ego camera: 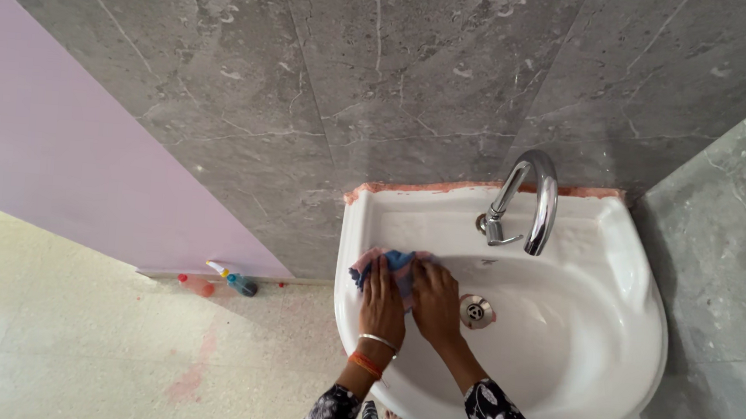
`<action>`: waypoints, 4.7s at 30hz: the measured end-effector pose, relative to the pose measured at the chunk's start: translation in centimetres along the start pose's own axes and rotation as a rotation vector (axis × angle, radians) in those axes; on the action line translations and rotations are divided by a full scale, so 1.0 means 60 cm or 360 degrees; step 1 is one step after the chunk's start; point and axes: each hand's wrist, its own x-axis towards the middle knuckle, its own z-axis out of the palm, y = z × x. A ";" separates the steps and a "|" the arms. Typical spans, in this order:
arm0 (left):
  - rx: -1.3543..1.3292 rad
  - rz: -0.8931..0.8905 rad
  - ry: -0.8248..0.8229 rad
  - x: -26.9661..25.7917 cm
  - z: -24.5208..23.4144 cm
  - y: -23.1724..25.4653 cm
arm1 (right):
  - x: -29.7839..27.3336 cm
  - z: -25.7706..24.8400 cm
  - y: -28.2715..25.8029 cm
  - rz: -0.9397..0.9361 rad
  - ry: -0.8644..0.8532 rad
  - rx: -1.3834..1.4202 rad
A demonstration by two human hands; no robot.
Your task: The person uses a blue cloth to wipe the interior and rim of a white ceramic sink. They repeatedly scrub the basin, faucet, and surrounding edges, then rinse the cloth under running water and continue wiping.
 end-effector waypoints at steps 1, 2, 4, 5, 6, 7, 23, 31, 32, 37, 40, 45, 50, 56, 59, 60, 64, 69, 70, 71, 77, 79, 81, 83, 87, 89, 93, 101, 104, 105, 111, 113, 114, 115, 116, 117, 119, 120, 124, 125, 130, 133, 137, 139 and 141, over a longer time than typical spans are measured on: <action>-0.0019 -0.0019 -0.0029 0.004 0.011 -0.003 | -0.002 0.005 0.003 -0.0118 0.0007 -0.0023; -0.0039 -0.0038 -0.0058 0.013 0.022 -0.007 | -0.002 0.010 0.006 -0.0236 0.0013 -0.0046; 0.0049 -0.0055 -0.0140 0.029 0.041 -0.009 | 0.011 0.023 0.014 -0.0381 0.0033 -0.0048; 0.0155 -0.0058 -0.0202 0.034 0.050 -0.005 | 0.016 0.029 0.018 -0.0405 0.0038 -0.0023; 0.0261 -0.0061 -0.0263 0.040 0.057 -0.003 | 0.022 0.035 0.022 -0.0428 0.0042 0.0002; 0.0217 -0.0078 -0.0265 0.048 0.061 -0.003 | 0.030 0.039 0.027 -0.0437 0.0031 0.0006; -0.0032 -0.0108 -0.0251 0.177 0.101 -0.016 | 0.138 0.076 0.105 -0.0130 -0.0024 0.0148; -0.0130 -0.0099 -0.0258 0.191 0.107 -0.006 | 0.152 0.057 0.110 -0.0026 0.0039 0.0034; -0.0153 -0.0086 -0.0267 0.192 0.108 -0.004 | 0.153 0.054 0.108 -0.0017 0.0073 -0.0022; -0.0297 0.0090 -0.0098 0.207 0.100 0.034 | 0.166 -0.002 0.109 0.0208 0.0167 -0.0045; -0.0240 0.0193 -0.0052 0.231 0.087 0.078 | 0.185 -0.040 0.131 0.0294 0.0359 0.0045; 0.0029 0.0161 -0.0434 0.286 0.067 0.130 | 0.242 -0.025 0.168 0.0042 0.0108 -0.1021; -0.0245 0.0169 -0.0302 0.276 0.067 0.119 | 0.244 0.017 0.160 0.0181 -0.0176 -0.1490; -0.0136 0.0230 -0.0238 0.275 0.069 0.098 | 0.249 0.015 0.153 0.0141 -0.0101 -0.1635; -0.0152 0.0192 -0.0320 0.261 0.072 0.102 | 0.233 0.026 0.172 0.0108 -0.0223 -0.1641; -0.0160 0.0172 -0.0376 0.255 0.072 0.104 | 0.225 0.032 0.179 0.0094 -0.0266 -0.1652; -0.0121 0.0241 -0.0478 0.234 0.063 0.105 | 0.186 0.060 0.193 0.0151 -0.0150 -0.1343; -0.0117 0.0235 -0.0449 0.240 0.054 0.094 | 0.180 0.072 0.206 0.0205 -0.0127 -0.1069; -0.0146 0.0240 -0.0439 0.238 0.053 0.093 | 0.183 0.070 0.209 0.0228 -0.0167 -0.1046; -0.0167 0.0242 -0.0424 0.237 0.050 0.088 | 0.189 0.070 0.209 0.0246 -0.0201 -0.1015; -0.0014 0.0164 -0.0196 0.221 0.049 0.043 | 0.200 0.091 0.176 0.0250 -0.0241 -0.0612; 0.0028 0.0067 -0.0197 0.214 0.051 0.016 | 0.208 0.110 0.149 0.0224 -0.0238 -0.0515; -0.0030 -0.0050 -0.0291 0.203 0.051 -0.017 | 0.215 0.131 0.117 0.0181 -0.0309 -0.0467; 0.0100 0.0004 -0.0107 0.184 0.046 -0.042 | 0.209 0.139 0.083 0.0041 -0.0176 -0.0345; 0.0177 0.0036 -0.0080 0.154 0.032 -0.037 | 0.189 0.107 0.052 -0.0165 0.0018 -0.0056; 0.0158 -0.0118 -0.0266 0.145 0.029 -0.021 | 0.168 0.084 0.050 -0.0164 -0.0059 0.0071; 0.0151 -0.0194 -0.0280 0.123 0.008 0.013 | 0.129 0.039 0.047 -0.0252 0.0031 0.0087; -0.0390 0.0023 -0.0343 0.111 -0.024 0.087 | 0.042 -0.048 0.089 -0.0042 0.0244 0.0050; -0.0465 0.0164 -0.0400 0.112 -0.007 0.123 | 0.014 -0.074 0.124 -0.0040 0.0353 -0.0058; -0.0465 0.0235 -0.0399 0.116 0.002 0.136 | 0.007 -0.081 0.138 -0.0045 0.0405 -0.0066; -0.0357 0.0410 -0.0194 0.113 0.060 0.206 | -0.027 -0.093 0.199 0.0213 0.0200 -0.0216; -0.0361 0.0414 -0.0302 0.115 0.068 0.212 | -0.019 -0.089 0.216 0.0212 0.0204 -0.0250; -0.0360 0.0414 -0.0356 0.115 0.069 0.213 | -0.015 -0.086 0.222 0.0211 0.0206 -0.0265; -0.0384 0.0391 -0.0389 0.115 0.070 0.212 | -0.010 -0.082 0.227 0.0245 0.0209 -0.0219; -0.0408 0.0367 -0.0422 0.114 0.069 0.212 | -0.006 -0.080 0.233 0.0279 0.0212 -0.0173; -0.0431 0.0343 -0.0450 0.116 0.067 0.212 | -0.001 -0.077 0.237 0.0310 0.0218 -0.0126; -0.0475 0.0323 -0.0322 0.117 0.062 0.214 | 0.005 -0.075 0.245 0.0348 0.0296 -0.0060; -0.0498 0.0310 -0.0259 0.117 0.058 0.214 | 0.009 -0.074 0.250 0.0367 0.0331 -0.0027; -0.0545 0.0125 -0.0026 0.132 0.029 0.209 | 0.048 -0.100 0.301 0.0479 0.0631 0.0062; -0.0625 0.0073 0.0018 0.134 0.018 0.207 | 0.064 -0.113 0.319 0.0450 0.0707 0.0133; -0.1103 -0.0252 0.0092 0.183 -0.023 0.232 | 0.175 -0.137 0.339 -0.0014 0.0376 0.0325; -0.1130 -0.0348 0.0128 0.206 -0.024 0.245 | 0.197 -0.144 0.318 -0.0205 0.0193 0.0468; -0.1168 -0.0355 0.0156 0.226 -0.016 0.242 | 0.203 -0.129 0.306 -0.0083 0.0244 0.0542; -0.1194 -0.0367 0.0139 0.236 -0.013 0.235 | 0.206 -0.105 0.317 -0.0040 0.0268 0.0519; -0.1167 -0.0394 0.0046 0.236 -0.011 0.227 | 0.195 -0.079 0.339 0.0017 0.0278 0.0490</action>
